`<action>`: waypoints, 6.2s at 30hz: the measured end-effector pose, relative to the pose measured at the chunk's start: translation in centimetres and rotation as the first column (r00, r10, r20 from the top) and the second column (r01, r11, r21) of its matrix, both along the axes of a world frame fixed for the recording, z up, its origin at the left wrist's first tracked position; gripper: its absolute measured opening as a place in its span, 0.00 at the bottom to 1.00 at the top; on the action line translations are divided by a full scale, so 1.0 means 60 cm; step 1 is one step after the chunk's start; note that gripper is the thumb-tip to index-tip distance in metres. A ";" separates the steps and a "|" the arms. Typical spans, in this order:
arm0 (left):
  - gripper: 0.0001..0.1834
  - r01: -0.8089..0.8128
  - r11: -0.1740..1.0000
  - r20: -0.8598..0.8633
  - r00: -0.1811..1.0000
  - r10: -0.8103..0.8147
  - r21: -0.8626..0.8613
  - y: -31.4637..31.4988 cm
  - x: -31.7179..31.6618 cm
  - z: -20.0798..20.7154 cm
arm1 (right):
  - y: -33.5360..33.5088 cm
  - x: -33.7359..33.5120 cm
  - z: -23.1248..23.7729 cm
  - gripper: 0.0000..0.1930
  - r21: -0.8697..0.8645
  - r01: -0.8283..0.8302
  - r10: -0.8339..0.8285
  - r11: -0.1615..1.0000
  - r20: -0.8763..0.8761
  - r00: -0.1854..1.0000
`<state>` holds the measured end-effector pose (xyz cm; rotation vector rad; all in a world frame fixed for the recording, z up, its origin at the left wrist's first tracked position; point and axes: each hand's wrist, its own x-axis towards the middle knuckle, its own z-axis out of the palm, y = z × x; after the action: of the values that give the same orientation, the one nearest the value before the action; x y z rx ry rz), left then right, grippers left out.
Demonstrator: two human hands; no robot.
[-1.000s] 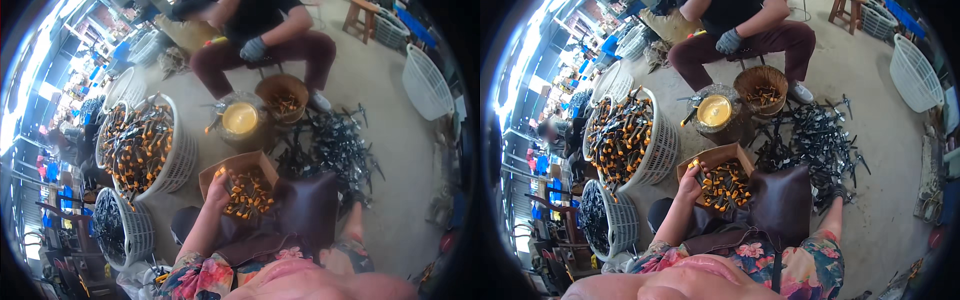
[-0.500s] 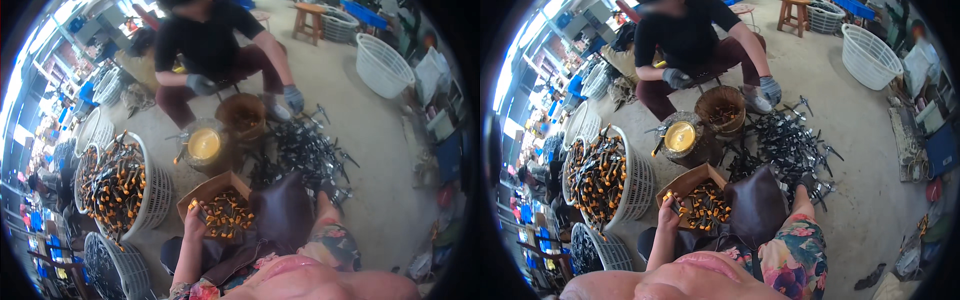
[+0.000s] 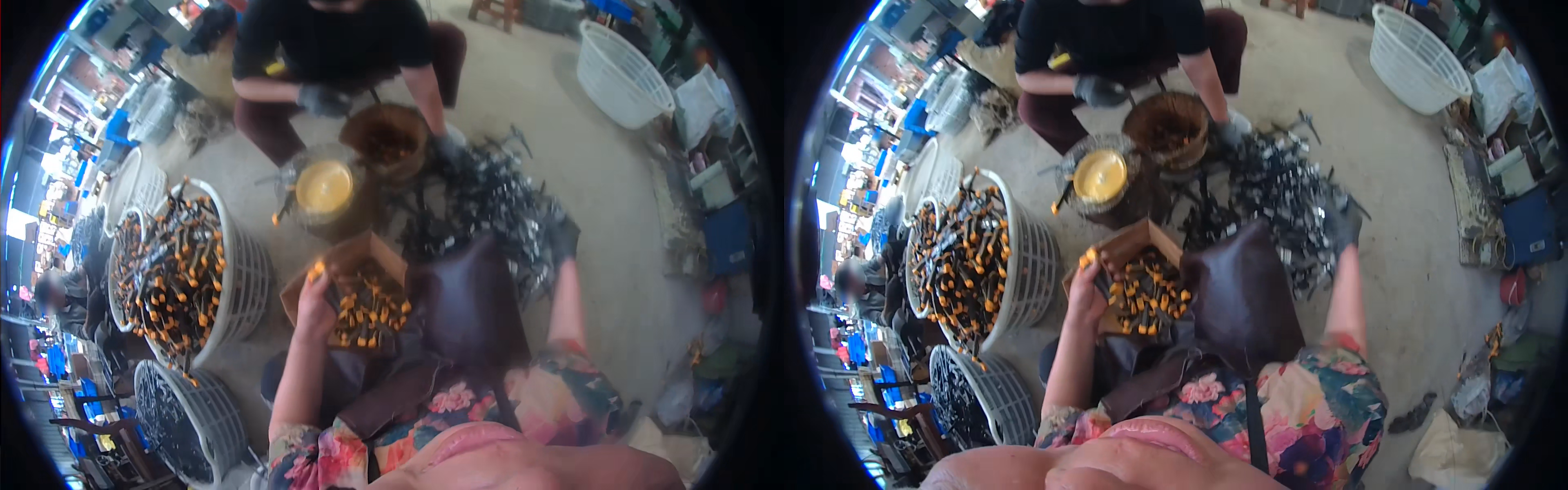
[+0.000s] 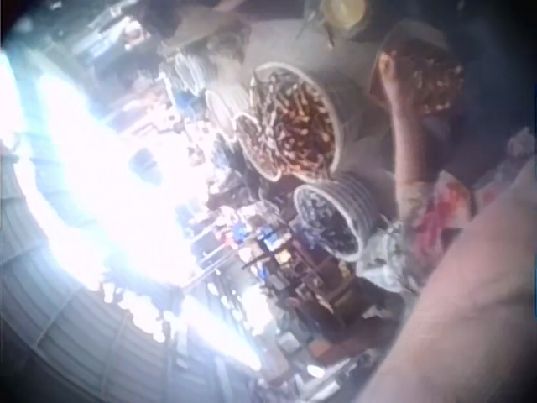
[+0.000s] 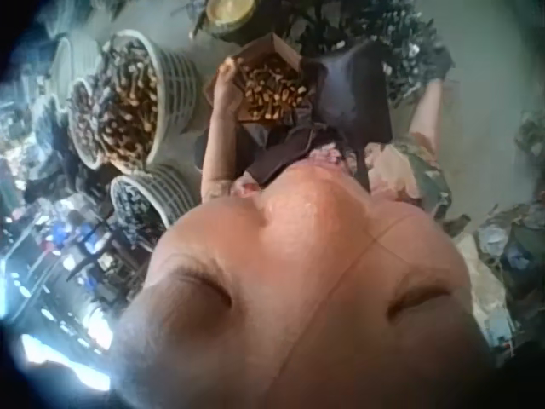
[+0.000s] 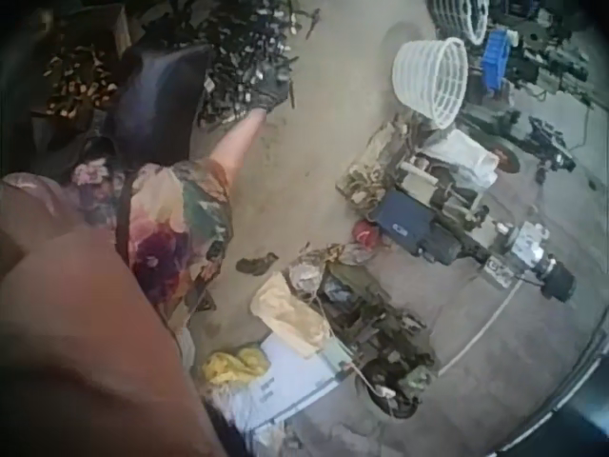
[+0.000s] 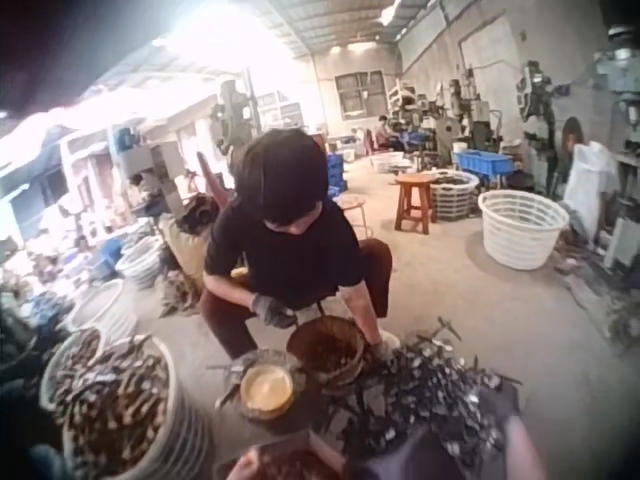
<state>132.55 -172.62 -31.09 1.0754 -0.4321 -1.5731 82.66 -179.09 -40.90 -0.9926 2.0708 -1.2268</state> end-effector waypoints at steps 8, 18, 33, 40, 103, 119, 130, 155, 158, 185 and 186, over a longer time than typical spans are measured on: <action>0.25 0.374 0.889 0.031 0.925 -0.380 -0.265 -0.006 -0.113 0.119 | -0.168 0.280 0.198 0.09 -0.512 -0.350 0.609 0.784 0.528 0.592; 0.20 0.624 0.741 0.856 0.499 -0.134 -0.247 -0.030 -0.038 0.137 | -0.127 0.503 0.298 0.19 -0.585 -0.648 0.823 0.488 0.556 0.117; 0.14 -0.072 0.959 0.145 0.983 0.115 -0.275 -0.095 0.085 0.082 | -0.167 0.474 0.313 0.19 -0.504 -0.678 0.832 0.535 0.455 0.317; 0.16 -0.203 0.966 0.043 0.976 0.212 -0.162 -0.127 0.075 0.028 | -0.175 0.479 0.271 0.17 -0.483 -0.709 0.856 0.514 0.242 0.456; 0.13 -0.349 0.936 0.095 0.932 0.351 -0.034 -0.118 -0.023 0.054 | -0.102 0.573 0.215 0.10 -0.576 -0.805 0.731 0.144 -0.486 0.479; 0.16 -0.367 0.837 0.186 0.864 0.469 -0.406 -0.123 0.010 0.096 | -0.106 0.578 0.275 0.30 -0.093 -0.887 0.508 0.453 -0.790 0.343; 0.11 -0.300 0.951 -0.236 0.932 0.274 -0.078 -0.140 0.029 0.038 | -0.192 0.480 0.214 0.17 -0.223 -0.798 0.827 0.560 0.211 0.522; 0.12 -0.284 0.949 0.110 0.948 0.300 -0.140 -0.174 0.010 -0.024 | -0.188 0.559 0.172 0.15 -0.393 -0.828 0.768 0.401 -0.349 0.537; 0.12 -0.291 0.942 0.107 0.944 0.311 -0.166 -0.174 0.014 -0.027 | -0.159 0.566 0.191 0.13 -0.379 -0.771 0.829 0.512 -0.017 0.559; 0.16 -0.472 0.882 -0.162 0.871 0.464 -0.009 -0.162 0.087 -0.008 | -0.079 0.530 0.257 0.11 -0.438 -0.808 0.901 0.393 0.008 0.434; 0.16 -0.474 0.880 -0.151 0.871 0.467 -0.010 -0.161 0.084 -0.008 | -0.079 0.530 0.255 0.11 -0.435 -0.813 0.900 0.387 -0.016 0.436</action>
<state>137.60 -182.26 -31.55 0.9356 -0.0908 -1.1853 114.48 -183.82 -25.63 -1.7198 0.7955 -1.0441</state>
